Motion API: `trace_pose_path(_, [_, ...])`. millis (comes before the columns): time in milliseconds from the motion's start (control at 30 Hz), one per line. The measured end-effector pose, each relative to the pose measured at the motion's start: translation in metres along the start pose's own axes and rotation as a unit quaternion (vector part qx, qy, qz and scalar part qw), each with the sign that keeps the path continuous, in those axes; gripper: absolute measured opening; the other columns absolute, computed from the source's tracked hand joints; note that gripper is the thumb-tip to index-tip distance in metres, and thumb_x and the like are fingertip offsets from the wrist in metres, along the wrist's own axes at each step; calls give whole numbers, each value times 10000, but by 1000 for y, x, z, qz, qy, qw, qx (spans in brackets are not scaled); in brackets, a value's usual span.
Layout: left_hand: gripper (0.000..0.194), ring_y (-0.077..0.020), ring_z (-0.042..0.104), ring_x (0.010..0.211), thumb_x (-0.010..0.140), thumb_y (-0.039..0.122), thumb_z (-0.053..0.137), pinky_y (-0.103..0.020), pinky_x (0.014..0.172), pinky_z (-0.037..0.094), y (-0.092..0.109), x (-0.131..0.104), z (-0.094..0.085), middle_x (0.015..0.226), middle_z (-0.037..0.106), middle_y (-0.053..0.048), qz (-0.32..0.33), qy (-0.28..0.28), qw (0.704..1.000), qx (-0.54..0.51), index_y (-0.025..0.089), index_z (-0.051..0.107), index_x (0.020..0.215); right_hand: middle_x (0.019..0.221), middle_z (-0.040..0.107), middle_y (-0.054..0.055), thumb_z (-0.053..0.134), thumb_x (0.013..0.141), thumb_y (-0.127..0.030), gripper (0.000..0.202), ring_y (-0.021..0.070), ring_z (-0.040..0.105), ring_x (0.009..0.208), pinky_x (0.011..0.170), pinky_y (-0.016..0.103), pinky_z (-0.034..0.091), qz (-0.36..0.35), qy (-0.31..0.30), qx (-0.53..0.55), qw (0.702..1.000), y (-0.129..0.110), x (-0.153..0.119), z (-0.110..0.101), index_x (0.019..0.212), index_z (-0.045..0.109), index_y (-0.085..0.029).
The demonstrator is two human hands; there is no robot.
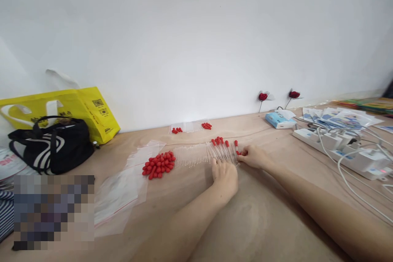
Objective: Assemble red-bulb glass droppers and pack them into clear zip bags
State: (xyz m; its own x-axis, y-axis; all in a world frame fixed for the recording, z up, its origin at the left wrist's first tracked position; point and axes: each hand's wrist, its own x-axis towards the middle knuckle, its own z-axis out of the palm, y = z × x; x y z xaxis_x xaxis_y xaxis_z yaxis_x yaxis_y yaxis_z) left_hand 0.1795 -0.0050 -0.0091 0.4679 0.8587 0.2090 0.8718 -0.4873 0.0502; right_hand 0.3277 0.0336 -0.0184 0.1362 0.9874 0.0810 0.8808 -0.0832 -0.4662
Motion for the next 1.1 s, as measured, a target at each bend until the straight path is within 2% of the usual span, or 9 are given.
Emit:
trace_pose_path(133, [134,-293,565,778,743,130,453,-425,715,338,-29,-22,-11,798,627,-181,27,21,999,-6,94,569,800,590,593,9,561,647,-289,135,122,531,553,496,214,355,-68,40,88,993,-1,-1,1,574,549,-175])
trace_pose_path(200, [142,-240,567,777,805,143,403,-404,752,329,-55,-36,-19,811,635,-108,46,33,998,-21,139,545,792,613,581,7,555,653,-267,113,116,523,569,527,216,388,-124,65,156,978,-7,-4,6,598,530,-171])
trace_pose_path(233, [134,-209,568,764,820,155,405,-397,783,314,-69,-43,-23,799,636,-68,80,52,994,-49,156,532,775,624,580,7,556,656,-260,104,116,524,579,542,219,401,-150,70,189,968,-11,-7,9,613,526,-169])
trace_pose_path(300, [126,-162,570,727,834,172,415,-381,827,280,-99,-57,-27,756,636,-11,128,86,984,-86,175,515,757,642,587,9,561,665,-243,85,118,534,598,569,227,422,-199,59,242,948,-22,-14,18,650,531,-165])
trace_pose_path(367, [130,-137,572,692,842,181,414,-367,837,261,-123,-67,-27,736,641,11,135,137,976,-101,185,521,768,672,603,17,572,676,-229,75,122,548,621,594,239,436,-250,34,266,930,-37,-22,29,703,554,-161])
trace_pose_path(467, [158,-128,585,714,862,187,392,-352,831,253,-143,-76,-22,798,665,5,125,182,968,-119,206,548,875,720,621,25,572,712,-226,99,128,555,655,630,258,440,-331,-2,252,909,-57,-31,42,790,600,-170])
trace_pose_path(567, [191,-120,590,716,868,185,381,-351,846,251,-147,-76,-17,811,671,4,130,184,966,-128,215,565,908,773,630,34,549,750,-215,113,131,555,696,663,268,437,-372,-20,237,897,-70,-35,49,827,625,-184])
trace_pose_path(733, [199,-117,595,724,867,184,383,-359,864,257,-144,-73,-14,812,670,5,135,179,966,-127,212,578,887,796,620,37,529,766,-199,123,123,549,703,634,244,437,-367,-29,255,894,-75,-38,48,841,627,-184])
trace_pose_path(1100, [257,-119,588,712,879,174,349,-368,845,258,-140,-71,-11,827,671,-8,154,176,964,-127,232,591,941,695,584,1,535,752,-184,45,97,506,603,565,212,418,-369,-48,270,888,-77,-47,45,769,576,-178])
